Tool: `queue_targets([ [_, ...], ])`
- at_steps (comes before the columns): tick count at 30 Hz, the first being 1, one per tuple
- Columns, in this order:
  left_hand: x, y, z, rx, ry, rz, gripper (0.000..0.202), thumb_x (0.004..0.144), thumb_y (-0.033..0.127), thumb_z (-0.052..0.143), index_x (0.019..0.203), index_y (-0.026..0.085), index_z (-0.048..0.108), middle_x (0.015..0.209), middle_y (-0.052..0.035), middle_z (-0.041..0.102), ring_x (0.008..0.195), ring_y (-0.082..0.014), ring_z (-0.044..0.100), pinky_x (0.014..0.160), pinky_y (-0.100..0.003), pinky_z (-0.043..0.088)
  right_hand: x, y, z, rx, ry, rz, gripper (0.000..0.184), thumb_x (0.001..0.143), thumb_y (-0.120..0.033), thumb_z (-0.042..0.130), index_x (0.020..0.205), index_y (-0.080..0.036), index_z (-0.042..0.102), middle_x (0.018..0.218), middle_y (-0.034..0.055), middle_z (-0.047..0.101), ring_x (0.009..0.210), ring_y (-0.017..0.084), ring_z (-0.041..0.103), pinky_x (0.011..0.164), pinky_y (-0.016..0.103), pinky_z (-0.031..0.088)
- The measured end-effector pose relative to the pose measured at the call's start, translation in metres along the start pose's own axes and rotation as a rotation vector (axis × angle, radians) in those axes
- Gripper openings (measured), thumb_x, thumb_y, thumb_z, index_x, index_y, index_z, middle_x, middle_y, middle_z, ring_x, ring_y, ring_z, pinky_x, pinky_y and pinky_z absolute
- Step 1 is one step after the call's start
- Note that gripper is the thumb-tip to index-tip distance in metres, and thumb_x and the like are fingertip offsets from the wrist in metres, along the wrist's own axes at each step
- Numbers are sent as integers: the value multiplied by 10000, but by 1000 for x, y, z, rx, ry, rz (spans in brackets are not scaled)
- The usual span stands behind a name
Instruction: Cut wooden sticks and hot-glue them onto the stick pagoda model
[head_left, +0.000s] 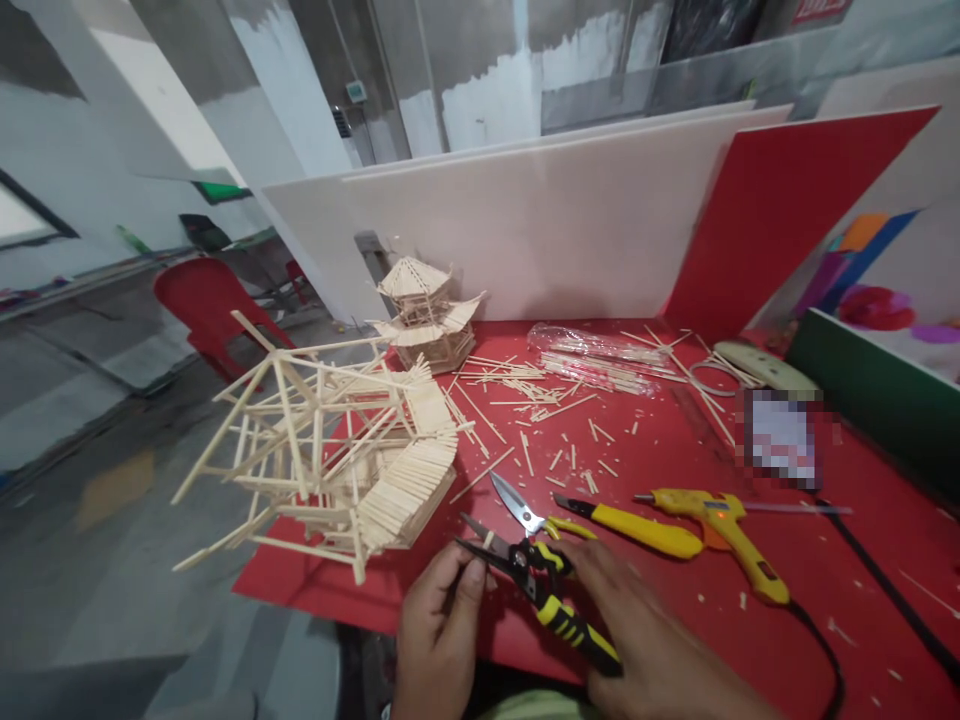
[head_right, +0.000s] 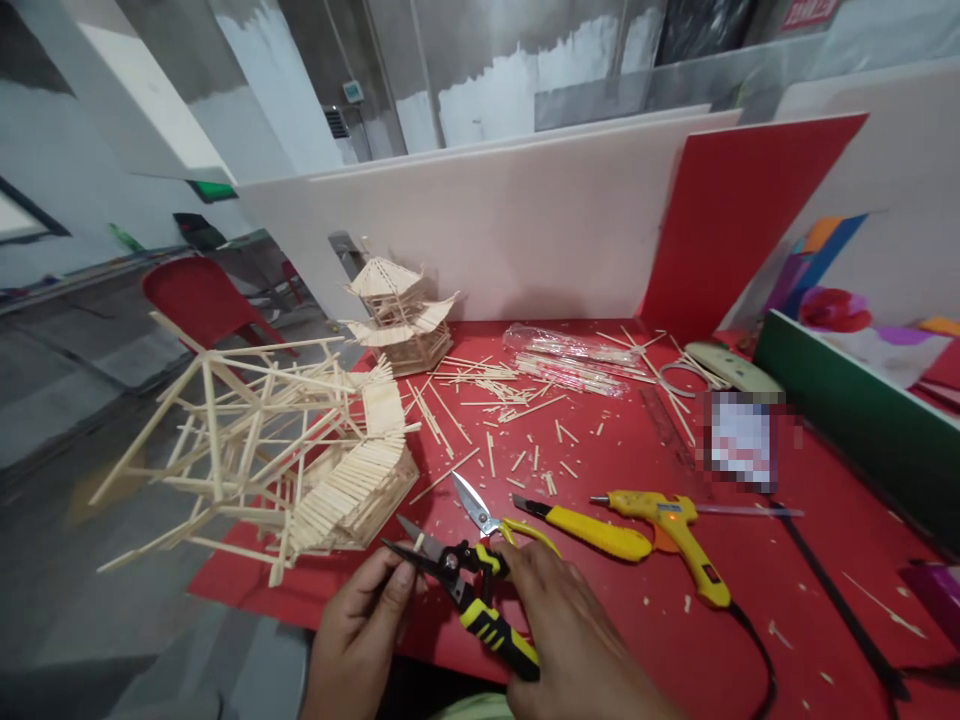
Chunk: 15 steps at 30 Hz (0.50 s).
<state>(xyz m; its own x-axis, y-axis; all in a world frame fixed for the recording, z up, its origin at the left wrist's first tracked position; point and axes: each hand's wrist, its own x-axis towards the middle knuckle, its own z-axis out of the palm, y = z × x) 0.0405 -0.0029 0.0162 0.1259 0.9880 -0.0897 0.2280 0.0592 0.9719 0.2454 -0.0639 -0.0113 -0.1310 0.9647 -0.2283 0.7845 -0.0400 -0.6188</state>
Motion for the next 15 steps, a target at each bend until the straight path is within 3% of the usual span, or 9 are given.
queue_targets([
  [6,4,-7,-1,65,-49,52,311,919,434,569,752,192,669,720,-31,645,707,-182,574,665,-241,441,6,4,3,85,-92,58,997,592,-139,532,1559,-207,299,1612,115,295,1492,304,261,1185,524,284],
  [15,9,-10,-1,102,-82,83,319,945,406,522,736,189,625,684,-13,602,661,-159,550,621,-226,432,9,12,13,100,-106,58,1024,577,-151,576,1556,-226,288,1582,125,345,1475,341,285,1160,515,321],
])
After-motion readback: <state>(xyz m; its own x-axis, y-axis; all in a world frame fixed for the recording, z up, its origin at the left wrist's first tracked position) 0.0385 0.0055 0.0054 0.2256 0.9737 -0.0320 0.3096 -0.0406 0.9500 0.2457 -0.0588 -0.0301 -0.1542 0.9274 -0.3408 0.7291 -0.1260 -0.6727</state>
